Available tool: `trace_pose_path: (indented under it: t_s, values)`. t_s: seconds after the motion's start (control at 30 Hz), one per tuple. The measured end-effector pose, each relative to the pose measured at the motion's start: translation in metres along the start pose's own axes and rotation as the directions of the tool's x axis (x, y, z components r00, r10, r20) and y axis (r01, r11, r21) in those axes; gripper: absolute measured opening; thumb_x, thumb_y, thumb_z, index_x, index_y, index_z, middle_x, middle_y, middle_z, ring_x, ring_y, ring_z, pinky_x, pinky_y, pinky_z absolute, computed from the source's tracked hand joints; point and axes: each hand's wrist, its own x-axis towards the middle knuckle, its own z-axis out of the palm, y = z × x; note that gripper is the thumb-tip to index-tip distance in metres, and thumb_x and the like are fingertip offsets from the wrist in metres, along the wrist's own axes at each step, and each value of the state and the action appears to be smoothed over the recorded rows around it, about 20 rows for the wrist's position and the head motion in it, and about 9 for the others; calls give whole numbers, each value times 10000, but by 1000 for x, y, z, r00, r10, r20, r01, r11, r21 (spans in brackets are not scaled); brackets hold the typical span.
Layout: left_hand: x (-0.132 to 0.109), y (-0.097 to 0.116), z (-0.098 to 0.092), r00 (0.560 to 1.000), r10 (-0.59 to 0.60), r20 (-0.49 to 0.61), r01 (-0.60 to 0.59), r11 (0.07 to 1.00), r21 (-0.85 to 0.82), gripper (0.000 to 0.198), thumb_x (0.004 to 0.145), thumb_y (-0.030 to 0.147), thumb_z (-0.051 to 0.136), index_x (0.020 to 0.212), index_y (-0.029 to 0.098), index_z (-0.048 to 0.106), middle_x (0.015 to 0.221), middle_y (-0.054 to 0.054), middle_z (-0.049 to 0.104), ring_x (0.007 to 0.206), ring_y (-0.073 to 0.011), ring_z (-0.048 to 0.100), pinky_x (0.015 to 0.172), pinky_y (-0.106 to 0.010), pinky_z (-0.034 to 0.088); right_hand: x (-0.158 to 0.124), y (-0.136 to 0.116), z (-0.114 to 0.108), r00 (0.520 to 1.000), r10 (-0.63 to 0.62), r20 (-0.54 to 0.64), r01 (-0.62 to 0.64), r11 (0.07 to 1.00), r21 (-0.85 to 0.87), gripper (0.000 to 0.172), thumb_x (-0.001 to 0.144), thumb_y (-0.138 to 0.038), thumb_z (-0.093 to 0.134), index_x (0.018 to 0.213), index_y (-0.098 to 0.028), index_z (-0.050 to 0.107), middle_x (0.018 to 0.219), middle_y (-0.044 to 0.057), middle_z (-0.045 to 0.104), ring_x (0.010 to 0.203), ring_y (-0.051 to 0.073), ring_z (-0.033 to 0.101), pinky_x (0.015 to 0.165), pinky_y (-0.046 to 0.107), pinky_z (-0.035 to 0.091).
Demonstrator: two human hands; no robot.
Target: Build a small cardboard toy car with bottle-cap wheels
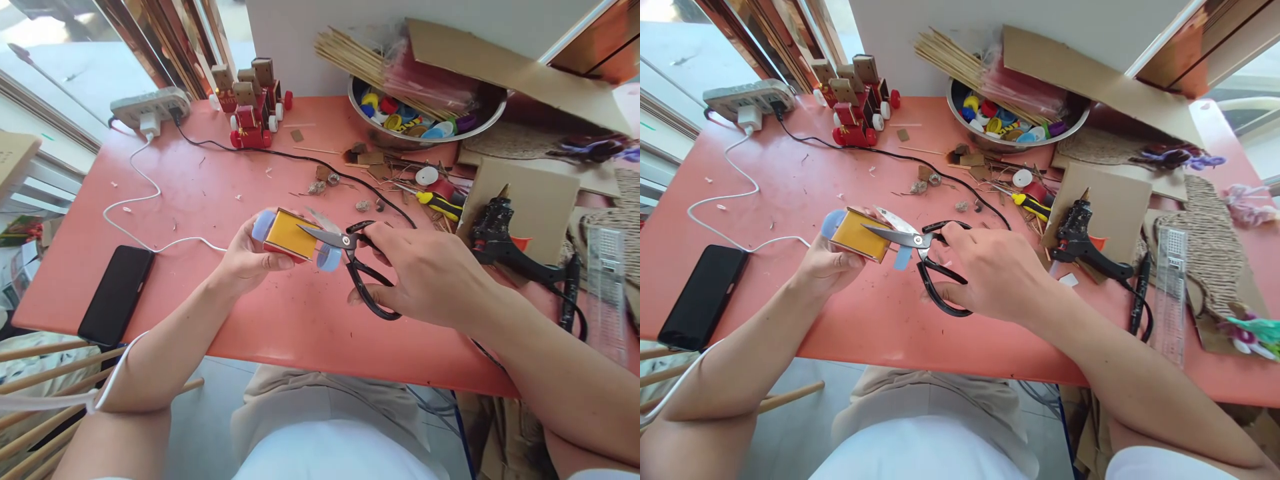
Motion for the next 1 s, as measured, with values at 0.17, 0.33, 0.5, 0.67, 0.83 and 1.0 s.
trace_pose_path:
  t_s: [0.17,0.33,0.5,0.67,0.83,1.0]
  values:
    - [0,0,0,1000,-1,21,1,1000,-7,554,562,473,1116,1001,281,838,945,-22,797,865,-235,788,736,-327,665,-1,1,0,999,-33,-35,31,999,-44,474,1008,-667,590,1108,-214,682,691,48,671,629,246,616,583,310,224]
    - [-1,0,-2,1000,-2,4,2,1000,21,551,546,455,1124,985,278,843,940,-18,803,830,-224,786,733,-322,660,-2,2,0,997,-51,-59,46,995,-90,462,1052,-653,553,1099,-212,678,634,31,634,584,240,598,579,313,192]
    - [-1,0,-2,999,22,-33,-20,998,62,557,530,518,1120,948,275,845,864,1,780,764,-189,764,641,-260,627,-3,0,3,999,-31,-38,27,994,-110,471,1068,-662,541,1052,-209,669,633,44,644,592,242,611,587,317,189]
    - [-1,1,-2,1000,-5,-13,6,998,67,567,539,539,1114,968,287,843,834,5,775,726,-185,749,598,-257,615,-4,-1,4,999,-25,-39,21,996,-92,491,1100,-659,480,1031,-213,676,632,54,659,586,242,618,584,320,203]
    - [0,1,-2,1000,-13,-2,13,1000,8,505,556,459,1124,927,266,840,794,16,752,669,-163,728,590,-255,611,-6,-3,2,999,-18,-41,14,994,-105,453,1119,-597,457,1020,-218,687,637,65,674,589,243,634,576,325,209]
    - [1,1,-2,999,-35,18,35,999,13,529,476,389,1149,851,233,810,783,8,747,704,-200,755,643,-303,646,-9,-2,4,998,28,-50,-33,995,-96,536,1104,-672,449,1039,-206,706,635,78,679,592,249,646,578,317,219]
